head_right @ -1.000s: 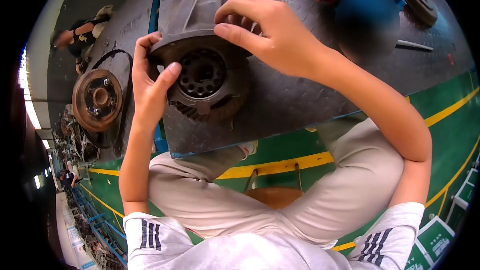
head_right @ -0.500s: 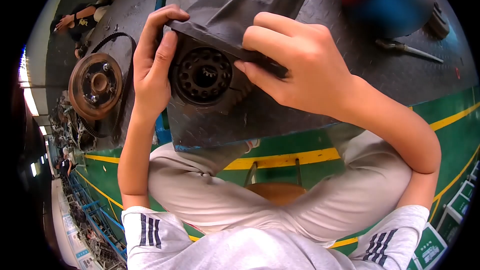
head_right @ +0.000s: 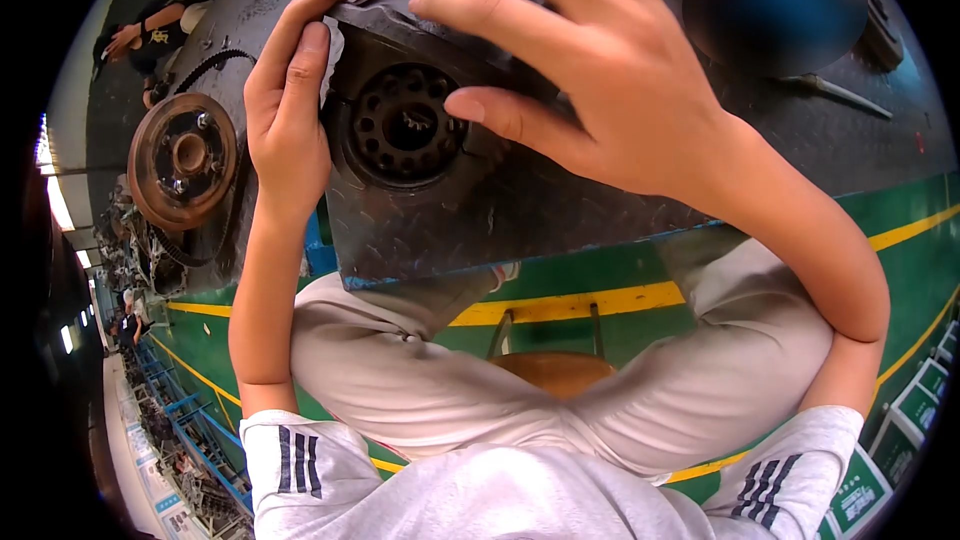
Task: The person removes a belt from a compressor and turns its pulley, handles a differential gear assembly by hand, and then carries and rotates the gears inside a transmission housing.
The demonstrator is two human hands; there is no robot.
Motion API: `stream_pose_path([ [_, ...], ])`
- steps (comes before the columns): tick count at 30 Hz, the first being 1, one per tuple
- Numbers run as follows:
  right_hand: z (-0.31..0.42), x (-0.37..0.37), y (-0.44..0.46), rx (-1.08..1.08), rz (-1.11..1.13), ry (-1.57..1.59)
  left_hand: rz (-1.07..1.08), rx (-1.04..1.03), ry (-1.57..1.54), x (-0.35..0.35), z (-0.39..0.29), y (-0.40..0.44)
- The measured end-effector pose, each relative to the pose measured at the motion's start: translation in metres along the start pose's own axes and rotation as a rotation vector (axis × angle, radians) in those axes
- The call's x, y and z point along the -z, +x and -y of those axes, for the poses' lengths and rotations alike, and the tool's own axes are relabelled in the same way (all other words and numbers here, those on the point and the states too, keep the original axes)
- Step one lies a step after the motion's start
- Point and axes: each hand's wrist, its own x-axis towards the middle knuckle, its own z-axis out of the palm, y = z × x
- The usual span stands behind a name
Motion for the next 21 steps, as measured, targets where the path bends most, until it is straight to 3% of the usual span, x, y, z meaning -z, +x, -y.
stream_pose_path([
  [8,-0.018,-0.031,0.007,0.023,0.132,-0.019,-0.026,-0.014,-0.025,0.009,0.006,0.005],
  [10,-0.023,-0.029,0.022,0.019,0.205,0.113,0.042,0.126,-0.112,0.020,0.013,0.005],
  [12,-0.038,-0.035,0.038,0.022,0.248,0.150,-0.026,0.127,-0.162,0.020,0.016,0.007],
  [14,-0.049,-0.037,0.053,0.070,0.361,0.310,-0.078,0.324,-0.173,0.027,0.016,0.005],
  [21,-0.054,-0.028,0.066,0.056,0.362,0.313,-0.151,0.309,0.209,0.034,0.000,-0.010],
])
